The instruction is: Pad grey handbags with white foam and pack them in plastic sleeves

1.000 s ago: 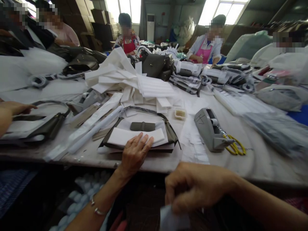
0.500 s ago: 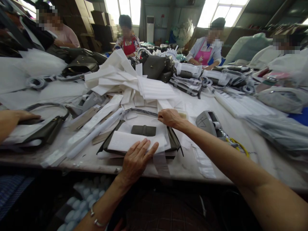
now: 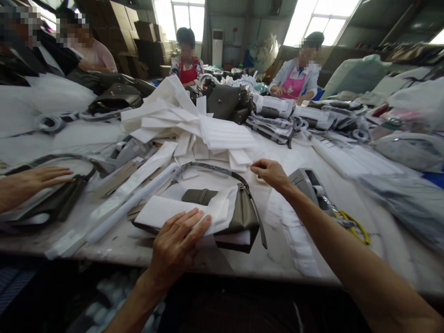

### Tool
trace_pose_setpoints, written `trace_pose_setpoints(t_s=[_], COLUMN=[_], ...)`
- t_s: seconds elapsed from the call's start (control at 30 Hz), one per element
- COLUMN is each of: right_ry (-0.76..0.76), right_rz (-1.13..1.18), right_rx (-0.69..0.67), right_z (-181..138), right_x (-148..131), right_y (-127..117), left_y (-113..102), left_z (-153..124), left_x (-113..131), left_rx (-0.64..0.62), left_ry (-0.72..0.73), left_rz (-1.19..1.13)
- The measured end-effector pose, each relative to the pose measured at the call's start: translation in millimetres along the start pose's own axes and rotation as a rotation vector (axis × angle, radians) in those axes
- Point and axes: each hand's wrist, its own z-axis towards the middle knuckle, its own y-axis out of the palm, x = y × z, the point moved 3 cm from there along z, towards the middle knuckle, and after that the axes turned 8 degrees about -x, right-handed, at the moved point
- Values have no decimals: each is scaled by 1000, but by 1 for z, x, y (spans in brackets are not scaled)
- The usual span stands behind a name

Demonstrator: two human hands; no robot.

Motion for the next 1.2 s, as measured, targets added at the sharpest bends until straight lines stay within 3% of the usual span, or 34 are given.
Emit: trace_pose_setpoints(t_s=[0.07,0.13,0.3,0.43,0.6,0.83,0.93,1.07,1.2], right_ry=[74,53,-15,76,124,-13,159,444,461], right_rz=[180,354,702,735,682,437,384,509,566], right_rx=[-198,-318,-283,-280,-185,-184,-238,-355,-406], right_z=[-16,-32,-47,-47,-57,-123,-159,-192,-212], right_x=[13,17,3,-3,4,7,15,17,5], right_y=[12,33,79,95,91,71,81,99,109], left_y=[-6,-9,-13,-11,-8,4,14,31,44], left_z=[-1,-1,0,-1,-1,-1,2,6,6], left_x=[-5,-9,-11,-10,-6,1,7,19,27], left_rx=[14,19,35,21,23,12,5,-6,-35], left_ry=[-2,-6,-25,-29,-32,-58,-73,-92,-113], left_rz=[-26,-33,-25,-25,-11,24,83,186,228])
